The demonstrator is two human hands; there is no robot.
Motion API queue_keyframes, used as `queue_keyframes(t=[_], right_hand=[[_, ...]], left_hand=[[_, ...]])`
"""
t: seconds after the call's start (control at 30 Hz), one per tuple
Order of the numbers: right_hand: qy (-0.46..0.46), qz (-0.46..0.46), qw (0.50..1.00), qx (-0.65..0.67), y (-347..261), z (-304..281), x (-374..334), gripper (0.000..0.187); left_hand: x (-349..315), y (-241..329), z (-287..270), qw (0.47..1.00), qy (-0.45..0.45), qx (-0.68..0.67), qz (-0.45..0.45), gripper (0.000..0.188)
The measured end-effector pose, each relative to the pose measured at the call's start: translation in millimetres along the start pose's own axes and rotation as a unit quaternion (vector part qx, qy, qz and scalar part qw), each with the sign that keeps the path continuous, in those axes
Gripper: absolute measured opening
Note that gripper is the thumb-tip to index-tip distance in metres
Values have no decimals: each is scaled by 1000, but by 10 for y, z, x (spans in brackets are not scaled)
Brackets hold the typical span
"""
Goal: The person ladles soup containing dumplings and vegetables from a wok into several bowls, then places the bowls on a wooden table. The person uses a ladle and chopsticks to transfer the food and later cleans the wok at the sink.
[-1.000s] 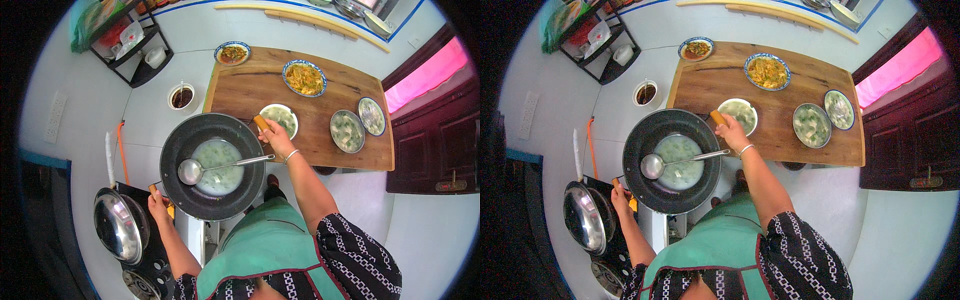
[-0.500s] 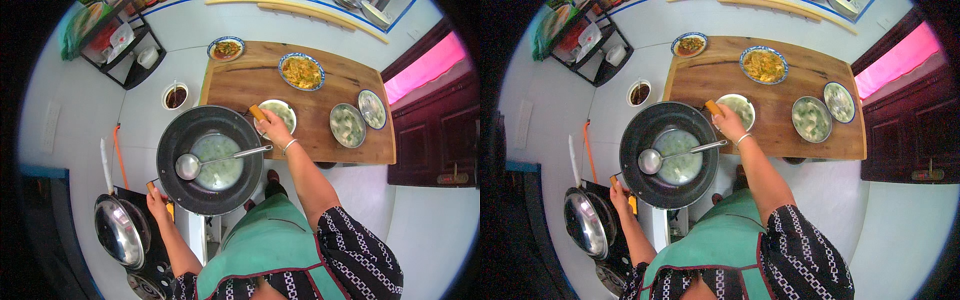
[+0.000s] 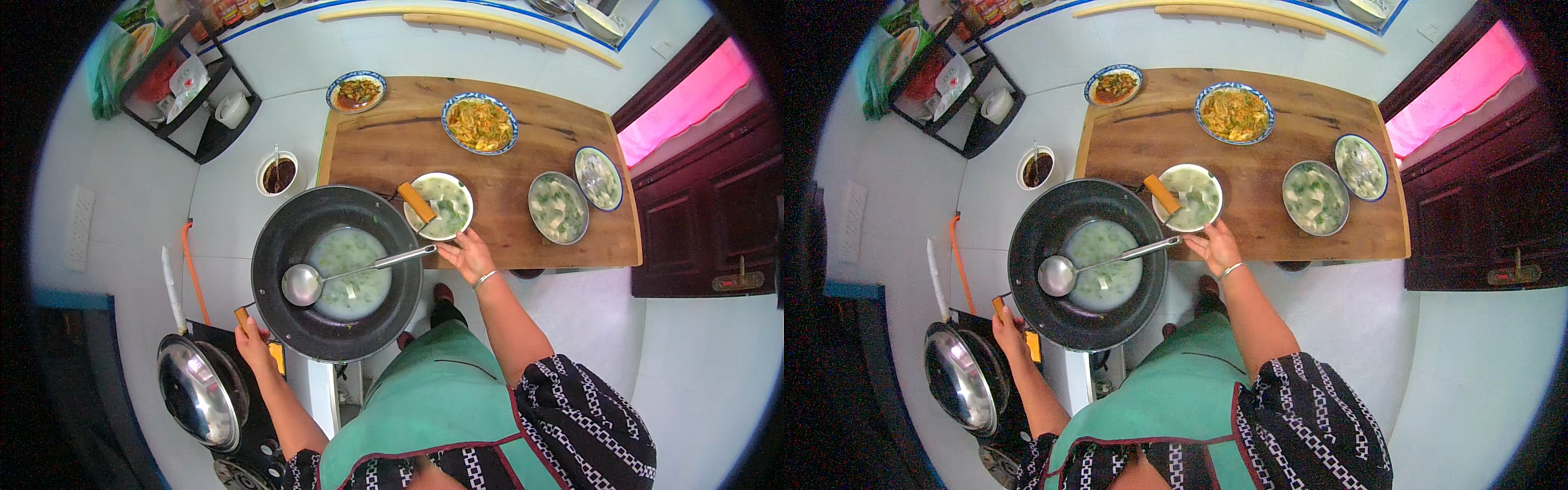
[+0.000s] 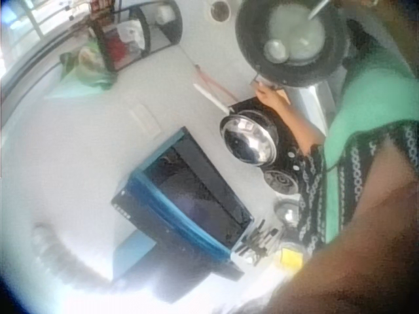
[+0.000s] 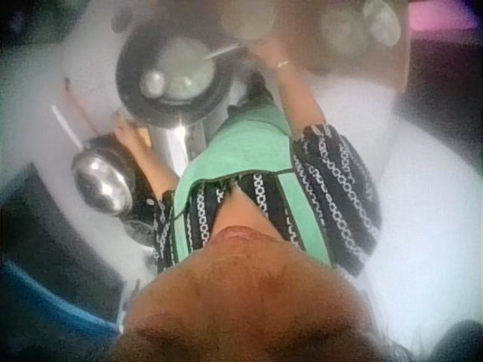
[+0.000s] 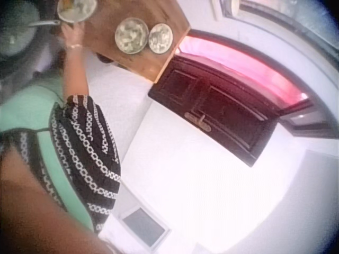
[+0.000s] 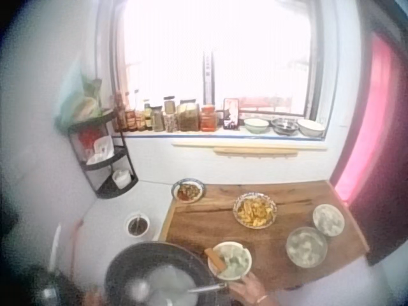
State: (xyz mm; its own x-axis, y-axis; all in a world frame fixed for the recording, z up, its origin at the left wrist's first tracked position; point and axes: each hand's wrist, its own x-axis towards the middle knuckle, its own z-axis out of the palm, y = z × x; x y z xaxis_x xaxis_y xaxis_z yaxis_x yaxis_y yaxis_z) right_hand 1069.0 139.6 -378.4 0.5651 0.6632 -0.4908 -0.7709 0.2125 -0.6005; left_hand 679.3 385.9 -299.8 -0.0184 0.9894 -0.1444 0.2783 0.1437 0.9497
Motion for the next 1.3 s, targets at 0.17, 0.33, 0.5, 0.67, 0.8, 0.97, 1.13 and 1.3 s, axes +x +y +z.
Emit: queue_keyframes(t=[0.17,0.33,0.5,0.67,0.8,0.97,1.13,1.3], right_hand=[[33,-12,999,-10,42,71,63,36],[24,-18,1000,-5,15,127,160,33],[18,-22,1000,3,-44,167,411,31],[55,-22,998,1,-177,350,682,30],[37,-29,998,44,-290,398,944,30],[30,-14,998,60,-379,432,1197,36],[28,62,995,-69,-461,406,819,52],[-142,116,980,-80,-520,487,295,46]], left_hand=[[-36,-50,-32,1000,4,17,16,18],[-120,0,-1,1000,17,-9,3,18],[-161,21,-5,999,33,22,-10,16],[-218,-22,-50,999,35,7,-8,16],[-251,37,-6,999,34,6,-9,16],[-310,99,21,999,39,-1,1,15],[-356,98,-5,999,37,5,1,19],[-385,193,-20,999,4,-24,-21,15]])
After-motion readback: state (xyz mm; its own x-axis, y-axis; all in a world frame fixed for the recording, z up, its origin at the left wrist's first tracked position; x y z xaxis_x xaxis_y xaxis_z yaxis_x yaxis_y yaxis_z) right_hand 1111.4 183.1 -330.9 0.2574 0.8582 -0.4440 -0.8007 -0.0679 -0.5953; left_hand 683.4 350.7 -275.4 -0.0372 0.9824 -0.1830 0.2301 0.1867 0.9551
